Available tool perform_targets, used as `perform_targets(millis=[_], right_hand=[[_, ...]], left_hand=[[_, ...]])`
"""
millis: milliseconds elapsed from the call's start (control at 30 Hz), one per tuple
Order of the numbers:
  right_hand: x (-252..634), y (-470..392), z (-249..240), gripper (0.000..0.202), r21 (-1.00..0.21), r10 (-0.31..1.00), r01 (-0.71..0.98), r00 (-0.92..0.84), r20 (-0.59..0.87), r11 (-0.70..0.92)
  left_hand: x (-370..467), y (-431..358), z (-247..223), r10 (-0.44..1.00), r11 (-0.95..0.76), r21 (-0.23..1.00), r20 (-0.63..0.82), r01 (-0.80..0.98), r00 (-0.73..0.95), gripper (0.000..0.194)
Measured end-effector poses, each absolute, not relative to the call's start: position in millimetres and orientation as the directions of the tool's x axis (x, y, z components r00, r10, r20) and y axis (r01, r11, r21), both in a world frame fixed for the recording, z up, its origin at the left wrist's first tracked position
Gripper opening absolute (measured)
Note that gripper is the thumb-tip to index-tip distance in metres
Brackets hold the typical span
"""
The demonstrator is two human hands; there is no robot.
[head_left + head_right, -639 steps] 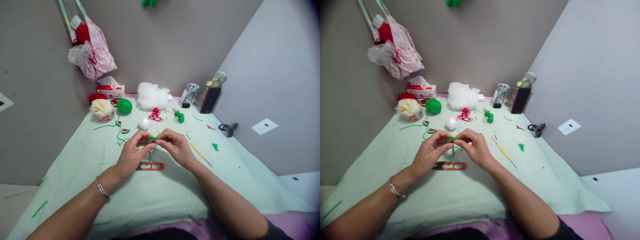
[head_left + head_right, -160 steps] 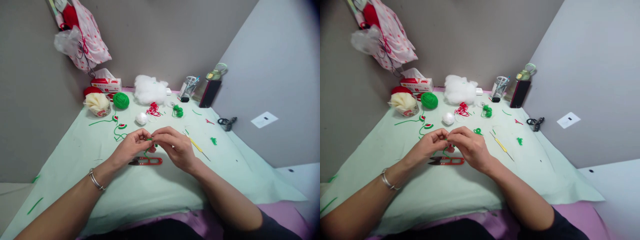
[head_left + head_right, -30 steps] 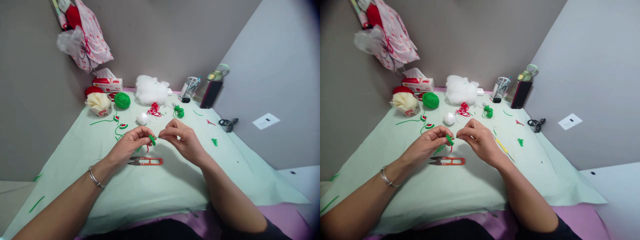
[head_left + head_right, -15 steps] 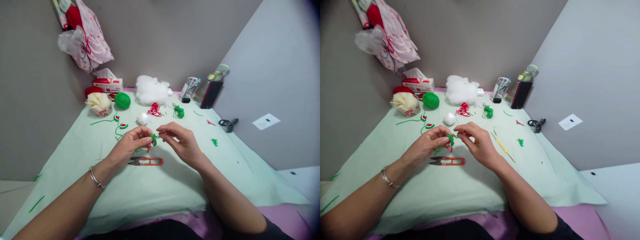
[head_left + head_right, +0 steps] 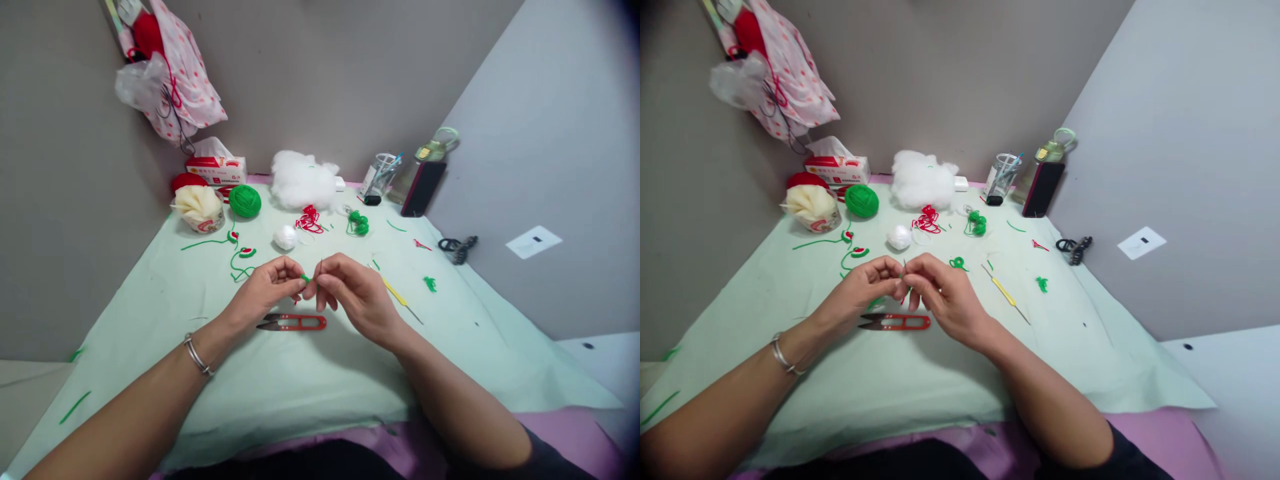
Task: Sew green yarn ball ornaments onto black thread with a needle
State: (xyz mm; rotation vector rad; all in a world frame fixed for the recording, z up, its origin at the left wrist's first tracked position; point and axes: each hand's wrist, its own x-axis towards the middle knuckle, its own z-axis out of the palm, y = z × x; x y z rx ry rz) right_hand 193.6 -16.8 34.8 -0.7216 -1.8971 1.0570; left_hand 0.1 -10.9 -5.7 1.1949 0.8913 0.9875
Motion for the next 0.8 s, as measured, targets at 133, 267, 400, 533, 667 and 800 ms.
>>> perform_targets(millis=[133, 267, 400, 533, 667, 800], right_hand=[[201, -12, 41, 0.018, -0.963, 0.843, -0.207, -0.476, 0.252, 0.171], [210, -4, 46, 0.018, -0.953, 0.89, -0.126, -0.343, 0.301, 0.274], [211, -1, 46, 0.01, -0.752, 0.786, 0.26, -0.344, 0.514, 0.606], [209, -1, 42, 0.009, -0.542, 0.678, 0.407, -0.443, 0.587, 0.735], [209, 0, 38, 0.012, -0.457, 0.639, 0.449, -0.485, 0.597, 0.768], [210, 0, 37, 0.012, -0.428, 0.635, 0.473, -0.502, 0.587, 0.77]], left_hand=[[0, -10, -2, 0.942, 0.09, 0.991, -0.053, -0.097, 0.332, 0.02], [-1, -10, 0, 0.934, 0.113, 0.985, -0.061, -0.13, 0.352, 0.021], [-3, -10, -3, 0.934, 0.108, 0.972, -0.027, -0.21, 0.356, 0.018], [-5, -10, -3, 0.936, 0.086, 0.969, 0.001, -0.232, 0.351, 0.014], [-6, -10, 0, 0.946, 0.06, 0.968, 0.022, -0.243, 0.324, 0.009], [-5, -11, 1, 0.947, 0.05, 0.968, 0.032, -0.246, 0.32, 0.008]])
